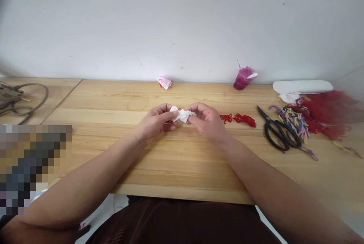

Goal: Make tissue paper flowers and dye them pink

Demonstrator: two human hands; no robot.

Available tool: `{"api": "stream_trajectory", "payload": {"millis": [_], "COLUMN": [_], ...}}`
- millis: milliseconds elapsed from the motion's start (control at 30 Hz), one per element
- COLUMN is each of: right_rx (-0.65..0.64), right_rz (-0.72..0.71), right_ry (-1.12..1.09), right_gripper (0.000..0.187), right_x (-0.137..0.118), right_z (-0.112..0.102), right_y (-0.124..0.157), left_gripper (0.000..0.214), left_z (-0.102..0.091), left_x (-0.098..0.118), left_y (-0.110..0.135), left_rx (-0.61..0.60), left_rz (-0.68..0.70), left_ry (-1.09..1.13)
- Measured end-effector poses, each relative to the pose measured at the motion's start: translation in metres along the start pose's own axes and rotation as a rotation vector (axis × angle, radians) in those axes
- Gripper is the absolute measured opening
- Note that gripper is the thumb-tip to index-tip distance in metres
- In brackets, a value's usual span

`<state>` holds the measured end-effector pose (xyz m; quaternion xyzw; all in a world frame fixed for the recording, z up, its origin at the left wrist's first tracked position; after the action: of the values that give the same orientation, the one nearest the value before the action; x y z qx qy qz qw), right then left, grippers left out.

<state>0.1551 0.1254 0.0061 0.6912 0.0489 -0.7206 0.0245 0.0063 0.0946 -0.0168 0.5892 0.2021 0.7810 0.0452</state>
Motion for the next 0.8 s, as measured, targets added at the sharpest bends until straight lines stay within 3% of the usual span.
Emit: {"api": "stream_trajectory", "payload": {"millis": [133,233,367,700,800], "right_rx": [-0.037,-0.096,-0.051,0.051,0.047], "right_rz": [0.045,0.072,0.029,-0.005,0.020], "right_ry": [-0.031,-0.051,0.114,0.182,0.139], "right_gripper": [0.027,0.043,0.054,0.028,0.027], "right_x": [0.002,0.003,0.008,0.006,0.005], "right_z": [0.002,0.006,0.005,-0.002,-0.001], "right_y": [0.003,0.009,0.014,0.005,0.006], "left_gripper": [0.032,0.033,0.030,0.028,0.029], "left_z": [0.000,0.001,0.004,0.010,0.010], "left_x": [0.003,0.007,0.006,0.004,0.002], "left_y": [0.000,0.001,0.003,0.006,0.006], "left_rx": [0.009,-0.002,0.007,-0.039,-0.037], "left_rz": [0.040,0.145,0.246,0.210,0.188], "left_ry": [0.014,-0.016,-0.131,-0.093,-0.088]}}
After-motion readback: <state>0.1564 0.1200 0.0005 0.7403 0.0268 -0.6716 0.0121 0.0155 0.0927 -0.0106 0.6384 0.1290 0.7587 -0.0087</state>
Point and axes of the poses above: each hand's wrist, its own y-axis away from the middle knuckle, its own z-axis out of the palm, x = y × z, the point moved 9 cm from there along -y, towards the middle knuckle, and after that the axes turned 15 degrees about x, right-handed, at the moved point
